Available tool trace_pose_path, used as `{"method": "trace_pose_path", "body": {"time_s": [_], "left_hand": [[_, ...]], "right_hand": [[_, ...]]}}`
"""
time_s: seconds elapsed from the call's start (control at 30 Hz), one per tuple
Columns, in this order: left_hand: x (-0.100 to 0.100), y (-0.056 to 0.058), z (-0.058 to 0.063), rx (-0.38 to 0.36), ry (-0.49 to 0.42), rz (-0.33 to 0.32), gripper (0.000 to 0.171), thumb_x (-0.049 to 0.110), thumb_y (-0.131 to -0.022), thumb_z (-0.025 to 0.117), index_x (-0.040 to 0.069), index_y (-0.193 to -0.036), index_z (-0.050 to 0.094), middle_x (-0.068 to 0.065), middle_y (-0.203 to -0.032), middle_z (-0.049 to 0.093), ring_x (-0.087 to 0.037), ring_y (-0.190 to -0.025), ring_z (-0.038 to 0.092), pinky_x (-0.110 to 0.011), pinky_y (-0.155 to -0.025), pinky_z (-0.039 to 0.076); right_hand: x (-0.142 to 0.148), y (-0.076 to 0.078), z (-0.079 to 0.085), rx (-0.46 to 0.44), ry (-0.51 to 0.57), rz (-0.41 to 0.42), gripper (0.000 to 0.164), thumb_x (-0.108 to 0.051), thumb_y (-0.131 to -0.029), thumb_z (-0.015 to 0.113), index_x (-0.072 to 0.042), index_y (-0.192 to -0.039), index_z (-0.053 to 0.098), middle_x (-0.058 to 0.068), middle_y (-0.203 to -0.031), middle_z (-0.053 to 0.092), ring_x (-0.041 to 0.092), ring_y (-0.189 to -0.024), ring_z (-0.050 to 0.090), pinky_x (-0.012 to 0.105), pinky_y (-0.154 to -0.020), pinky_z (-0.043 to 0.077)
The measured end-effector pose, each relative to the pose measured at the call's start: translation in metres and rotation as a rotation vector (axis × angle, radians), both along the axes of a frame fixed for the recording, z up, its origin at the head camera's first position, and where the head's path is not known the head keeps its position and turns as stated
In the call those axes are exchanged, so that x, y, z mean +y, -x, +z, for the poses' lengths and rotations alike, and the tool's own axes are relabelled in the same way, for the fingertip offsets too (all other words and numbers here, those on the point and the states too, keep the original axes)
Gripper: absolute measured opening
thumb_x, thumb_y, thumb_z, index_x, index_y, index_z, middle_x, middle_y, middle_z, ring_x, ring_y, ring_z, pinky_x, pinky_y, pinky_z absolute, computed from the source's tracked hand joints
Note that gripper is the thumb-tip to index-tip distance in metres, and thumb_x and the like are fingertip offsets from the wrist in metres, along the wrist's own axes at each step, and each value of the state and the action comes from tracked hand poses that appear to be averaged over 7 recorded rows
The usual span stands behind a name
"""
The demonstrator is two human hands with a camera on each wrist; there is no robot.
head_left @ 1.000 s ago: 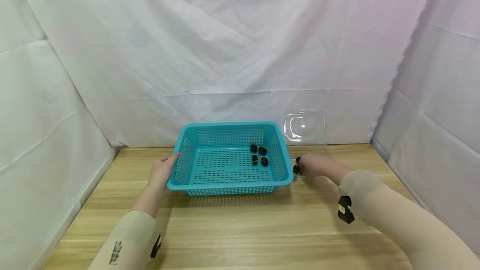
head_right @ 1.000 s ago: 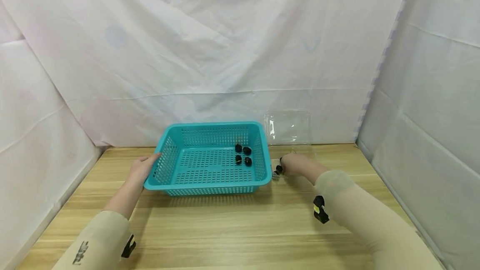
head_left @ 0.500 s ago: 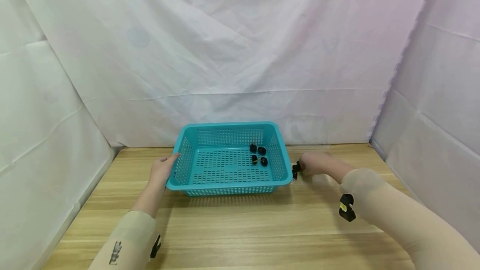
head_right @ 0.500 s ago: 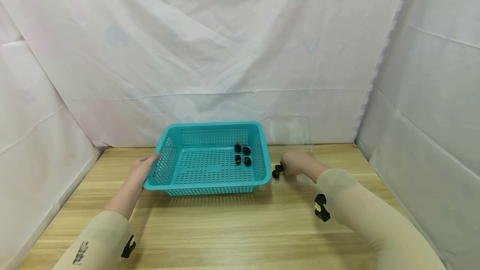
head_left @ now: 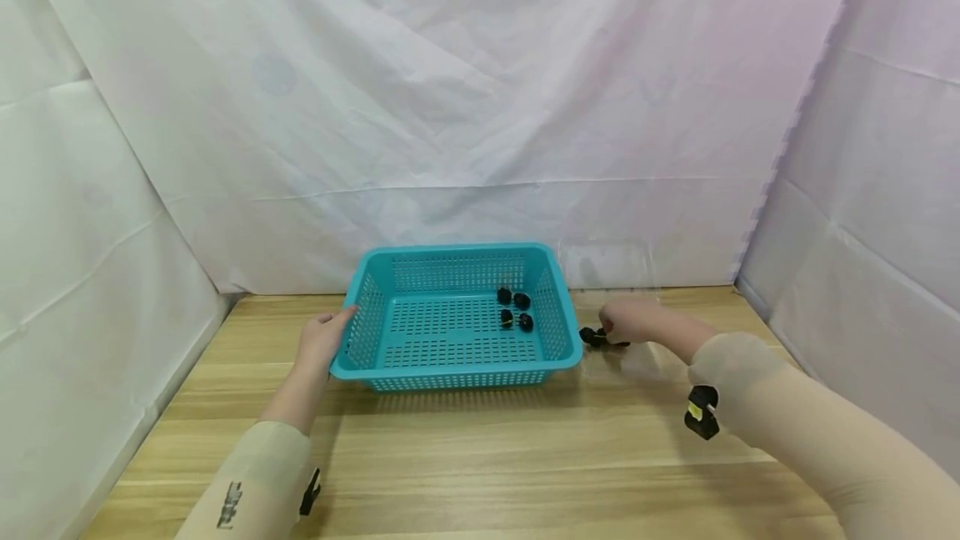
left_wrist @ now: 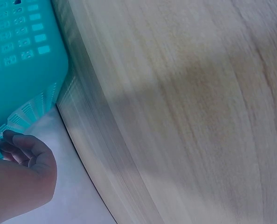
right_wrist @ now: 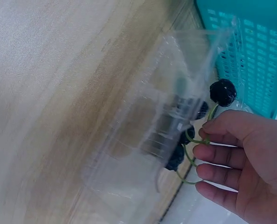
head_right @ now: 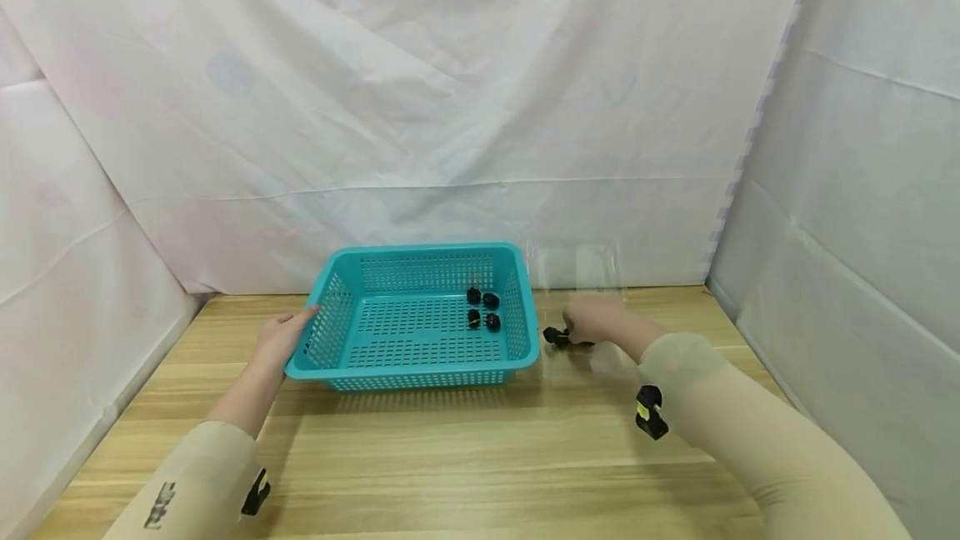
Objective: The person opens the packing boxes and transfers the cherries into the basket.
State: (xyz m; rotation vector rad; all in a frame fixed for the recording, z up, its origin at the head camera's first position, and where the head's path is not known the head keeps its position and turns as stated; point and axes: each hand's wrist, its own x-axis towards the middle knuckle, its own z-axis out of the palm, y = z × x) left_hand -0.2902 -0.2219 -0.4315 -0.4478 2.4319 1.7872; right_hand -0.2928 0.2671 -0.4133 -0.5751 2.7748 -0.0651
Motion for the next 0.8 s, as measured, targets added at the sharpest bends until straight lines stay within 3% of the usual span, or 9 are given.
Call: {"method": "trace_pose_path", "body": {"time_s": [0.17, 0.4, 0.57, 0.8], "left_hand": [[0.001, 0.0, 0.0, 0.003, 0.002, 0.005, 0.069, 0.05, -0.096, 0.053, -0.007, -0.135, 0.047, -0.023, -0.125, 0.055, -0.026, -0.102, 0.06, -0.033, -0.078, 0.057], [0.0, 0.0, 0.0, -0.001, -0.004, 0.002, 0.069, 0.05, -0.096, 0.053, -0.007, -0.136, 0.046, -0.023, -0.126, 0.054, -0.026, -0.103, 0.059, -0.034, -0.08, 0.056], [0.0, -0.001, 0.002, -0.006, -0.007, -0.008, 0.07, 0.049, -0.097, 0.051, -0.007, -0.138, 0.043, -0.023, -0.129, 0.051, -0.03, -0.111, 0.056, -0.037, -0.085, 0.055], [0.0, 0.0, 0.003, -0.004, -0.007, -0.002, 0.066, 0.049, -0.097, 0.051, -0.006, -0.135, 0.047, -0.022, -0.126, 0.054, -0.025, -0.102, 0.06, -0.034, -0.08, 0.057]], "right_hand": [[-0.002, -0.004, 0.008, 0.01, -0.012, 0.012, 0.032, -0.004, -0.084, 0.062, -0.018, -0.062, 0.043, -0.007, -0.054, 0.03, 0.009, -0.05, 0.027, 0.026, -0.05, 0.024], [-0.002, -0.007, 0.019, 0.0, -0.03, 0.051, 0.019, -0.003, -0.087, 0.064, -0.013, -0.072, 0.058, -0.004, -0.066, 0.051, 0.011, -0.059, 0.043, 0.027, -0.055, 0.037], [-0.003, -0.008, 0.025, -0.004, -0.033, 0.069, 0.017, -0.002, -0.087, 0.063, -0.013, -0.074, 0.061, -0.004, -0.068, 0.054, 0.012, -0.059, 0.045, 0.028, -0.055, 0.039], [-0.007, -0.011, 0.03, 0.016, -0.022, 0.102, 0.018, -0.003, -0.088, 0.064, -0.015, -0.074, 0.062, -0.005, -0.069, 0.055, 0.011, -0.059, 0.044, 0.027, -0.055, 0.04]]}}
